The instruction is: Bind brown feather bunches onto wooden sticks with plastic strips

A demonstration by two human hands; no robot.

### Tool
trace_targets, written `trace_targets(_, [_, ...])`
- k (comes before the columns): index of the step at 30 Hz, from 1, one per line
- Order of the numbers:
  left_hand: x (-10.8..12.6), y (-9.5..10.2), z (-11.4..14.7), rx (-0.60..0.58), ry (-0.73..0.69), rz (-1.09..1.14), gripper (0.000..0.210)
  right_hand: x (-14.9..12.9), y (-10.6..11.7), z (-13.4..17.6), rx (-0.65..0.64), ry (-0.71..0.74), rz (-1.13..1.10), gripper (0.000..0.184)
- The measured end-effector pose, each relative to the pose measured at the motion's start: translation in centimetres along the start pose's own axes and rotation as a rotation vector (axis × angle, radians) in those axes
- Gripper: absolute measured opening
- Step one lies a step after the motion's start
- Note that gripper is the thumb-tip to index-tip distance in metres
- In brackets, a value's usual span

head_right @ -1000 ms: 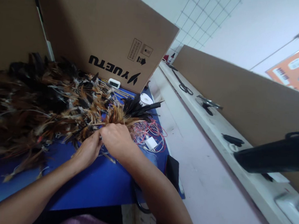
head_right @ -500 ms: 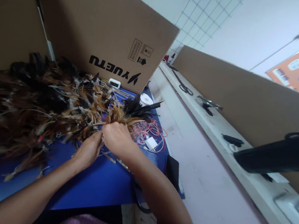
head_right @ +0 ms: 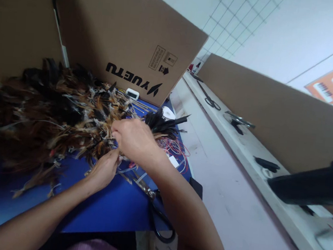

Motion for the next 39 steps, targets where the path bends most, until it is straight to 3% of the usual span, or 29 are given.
trace_targets(5, [0.3,-0.7,-0.1,-0.030,-0.026,0.040,0.034,-4.9,-4.6,-3.6,-0.148,0.250,0.130,0.023])
trace_targets(10, [0.3,-1.3,0.1,-0.070,-0.034,0.097,0.041,-4.9,-9.6,-7.5,-0.233,0.280,0.317,0.027])
trace_targets(14, [0.2,-1.3,0.2,-0.074,-0.027,0.105,0.042,-4.4,-11.6,-9.0,-0.280,0.277,0.333,0.027])
trace_targets(17, [0.2,-1.1,0.3,-0.099,0.007,0.095,0.034,-4.0,-11.1,-9.5,-0.280,0.265,0.334,0.030])
trace_targets(20, [0.2,-0.8,0.4,-0.108,0.044,0.084,0.030,-3.3,-9.1,-9.4,-0.252,0.283,0.286,0.029])
trace_targets(23, [0.3,-0.7,0.5,-0.113,0.051,0.079,0.033,-2.2,-6.2,-9.0,-0.195,0.278,0.082,0.022])
trace_targets(27, [0.5,-0.7,0.5,-0.114,0.013,0.070,0.038,0.1,-3.5,-7.5,-0.151,0.137,-0.275,0.018])
trace_targets(32, [0.4,-0.7,0.4,-0.103,0.001,-0.012,0.041,1.8,-3.4,-4.5,-0.213,0.012,-0.580,0.015])
trace_targets(39, [0.5,-1.0,0.5,-0.107,-0.021,-0.100,0.045,4.8,-3.7,-2.6,-0.189,-0.049,-0.506,0.011])
Point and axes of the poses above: each hand's wrist, its own z-axis away from the middle knuckle, its own y-axis out of the back of the hand, x = y × z, the point moved 8 cm from there along -z, towards the middle knuckle, and after that the axes turned 1 degree about -z, right-handed, at the moved point
